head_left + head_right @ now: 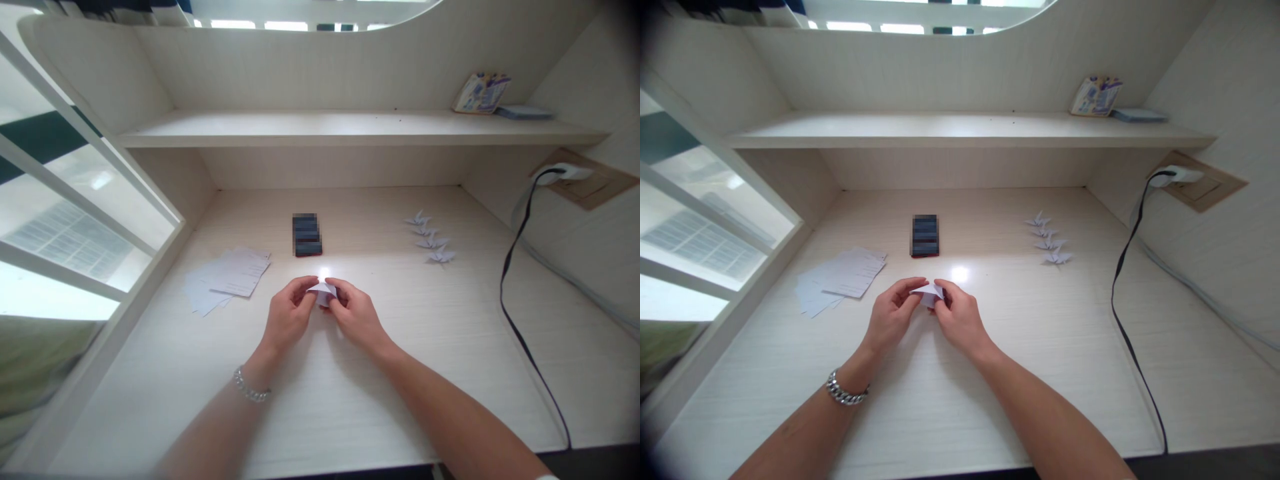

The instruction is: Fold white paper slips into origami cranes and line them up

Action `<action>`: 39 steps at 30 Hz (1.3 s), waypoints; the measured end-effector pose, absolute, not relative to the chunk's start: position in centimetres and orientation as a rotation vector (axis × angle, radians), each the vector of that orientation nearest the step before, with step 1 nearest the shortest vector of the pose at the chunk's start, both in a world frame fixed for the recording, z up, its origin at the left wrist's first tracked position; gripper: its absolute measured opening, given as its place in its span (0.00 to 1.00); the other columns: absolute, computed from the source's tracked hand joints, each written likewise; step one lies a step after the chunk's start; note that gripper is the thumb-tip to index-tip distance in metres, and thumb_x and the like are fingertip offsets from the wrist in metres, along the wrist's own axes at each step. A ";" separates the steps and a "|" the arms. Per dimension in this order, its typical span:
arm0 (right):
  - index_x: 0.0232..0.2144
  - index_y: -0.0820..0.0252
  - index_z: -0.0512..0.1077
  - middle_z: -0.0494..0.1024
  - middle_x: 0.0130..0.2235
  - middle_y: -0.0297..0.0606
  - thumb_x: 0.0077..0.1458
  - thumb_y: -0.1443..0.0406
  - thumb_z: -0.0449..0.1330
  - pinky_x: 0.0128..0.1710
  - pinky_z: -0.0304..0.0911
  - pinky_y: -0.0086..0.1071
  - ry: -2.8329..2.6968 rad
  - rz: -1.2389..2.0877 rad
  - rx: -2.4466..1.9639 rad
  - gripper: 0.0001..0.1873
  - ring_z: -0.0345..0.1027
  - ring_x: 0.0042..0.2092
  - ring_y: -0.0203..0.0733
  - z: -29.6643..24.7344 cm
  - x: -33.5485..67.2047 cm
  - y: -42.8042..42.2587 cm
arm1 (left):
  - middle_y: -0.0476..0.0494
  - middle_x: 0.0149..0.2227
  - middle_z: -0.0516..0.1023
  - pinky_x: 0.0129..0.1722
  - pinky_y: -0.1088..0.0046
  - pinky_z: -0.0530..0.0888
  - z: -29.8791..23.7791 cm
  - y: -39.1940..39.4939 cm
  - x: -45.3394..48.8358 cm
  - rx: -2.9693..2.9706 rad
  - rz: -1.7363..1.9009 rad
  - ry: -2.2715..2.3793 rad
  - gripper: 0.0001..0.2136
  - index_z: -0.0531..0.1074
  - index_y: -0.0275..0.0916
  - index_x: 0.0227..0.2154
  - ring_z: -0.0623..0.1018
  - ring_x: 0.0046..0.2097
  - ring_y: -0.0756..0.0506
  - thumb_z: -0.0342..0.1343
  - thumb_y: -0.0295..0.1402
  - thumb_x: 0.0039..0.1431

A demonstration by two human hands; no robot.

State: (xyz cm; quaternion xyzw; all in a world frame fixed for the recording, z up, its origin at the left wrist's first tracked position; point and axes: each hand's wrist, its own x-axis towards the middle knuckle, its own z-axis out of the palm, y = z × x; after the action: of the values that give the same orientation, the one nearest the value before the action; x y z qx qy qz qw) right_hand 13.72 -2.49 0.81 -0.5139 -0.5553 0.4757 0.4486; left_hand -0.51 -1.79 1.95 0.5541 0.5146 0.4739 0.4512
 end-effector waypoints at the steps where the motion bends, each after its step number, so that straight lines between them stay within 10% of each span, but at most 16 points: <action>1: 0.47 0.56 0.68 0.76 0.37 0.38 0.52 0.65 0.53 0.36 0.68 0.35 -1.329 1.192 -1.263 0.18 0.71 0.34 0.40 0.7 13.6 -2.5 | 0.42 0.43 0.77 0.45 0.68 0.72 1.9 -1.9 -0.3 1.369 1.152 1.278 0.13 0.73 0.39 0.41 0.76 0.43 0.45 0.54 0.31 0.51; 39: 0.38 0.57 0.75 0.75 0.40 0.39 0.48 0.59 0.62 0.35 0.65 0.31 -1.392 1.268 -1.124 0.14 0.68 0.37 0.39 1.3 14.2 -1.9 | 0.50 0.22 0.72 0.22 0.80 0.63 0.1 -1.2 -1.2 1.324 1.109 1.425 0.14 0.76 0.38 0.37 0.67 0.23 0.53 0.55 0.28 0.45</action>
State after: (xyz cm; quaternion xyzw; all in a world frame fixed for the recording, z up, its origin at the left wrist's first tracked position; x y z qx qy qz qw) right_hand 14.23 -1.86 1.34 -0.4559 -0.5646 0.5143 0.4570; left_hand -1.21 -1.21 0.14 0.5323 0.5726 0.4456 0.4361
